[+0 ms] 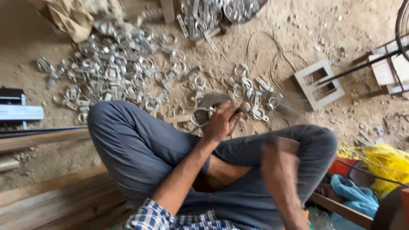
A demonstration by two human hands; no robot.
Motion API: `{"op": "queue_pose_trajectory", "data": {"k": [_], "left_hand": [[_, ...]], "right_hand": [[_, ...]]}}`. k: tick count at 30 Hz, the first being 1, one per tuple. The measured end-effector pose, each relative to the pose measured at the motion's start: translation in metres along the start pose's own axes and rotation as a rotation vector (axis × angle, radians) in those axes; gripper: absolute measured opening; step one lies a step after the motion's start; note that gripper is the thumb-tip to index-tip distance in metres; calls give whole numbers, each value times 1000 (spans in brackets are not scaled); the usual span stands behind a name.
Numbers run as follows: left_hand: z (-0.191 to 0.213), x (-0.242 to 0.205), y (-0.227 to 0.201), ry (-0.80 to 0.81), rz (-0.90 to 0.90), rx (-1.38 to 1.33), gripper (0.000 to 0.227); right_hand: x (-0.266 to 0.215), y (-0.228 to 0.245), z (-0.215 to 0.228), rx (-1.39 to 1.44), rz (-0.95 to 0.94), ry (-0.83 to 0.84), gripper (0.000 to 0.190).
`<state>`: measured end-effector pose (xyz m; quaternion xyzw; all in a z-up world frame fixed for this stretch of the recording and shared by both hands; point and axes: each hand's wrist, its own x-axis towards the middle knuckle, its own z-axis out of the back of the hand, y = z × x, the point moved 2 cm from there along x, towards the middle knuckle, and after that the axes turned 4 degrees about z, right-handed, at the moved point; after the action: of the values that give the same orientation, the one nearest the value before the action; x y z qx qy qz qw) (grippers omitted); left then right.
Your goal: The person sits cross-legged on the floor and uses a hammer to strike a metal part held on a small anvil. They repeatedly pick up metal pieces, position them on the anvil, and hit them with the hammer.
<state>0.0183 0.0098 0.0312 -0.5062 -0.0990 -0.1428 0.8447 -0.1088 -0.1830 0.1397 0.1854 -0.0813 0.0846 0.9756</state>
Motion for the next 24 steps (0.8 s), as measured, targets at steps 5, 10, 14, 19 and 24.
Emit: {"op": "queue_pose_trajectory", "data": {"k": [5,10,14,19,24], "left_hand": [[3,-11,-1,-71,-71,29,40],[1,-6,1,56,143,-53,38],[5,-9,4,-88,27,-58,15],[34,-14,-20,-211,85,-138,17],[41,-6,-32,-179,100,-176,17]], "right_hand": [[3,35,28,464,-320,9,18],[-32,44,36,994,-499,-93,40],[-23,47,47,1134,-385,-344,46],[-10,32,36,1241,-630,-242,46],[-24,15,9,1340,-880,-168,40]]}}
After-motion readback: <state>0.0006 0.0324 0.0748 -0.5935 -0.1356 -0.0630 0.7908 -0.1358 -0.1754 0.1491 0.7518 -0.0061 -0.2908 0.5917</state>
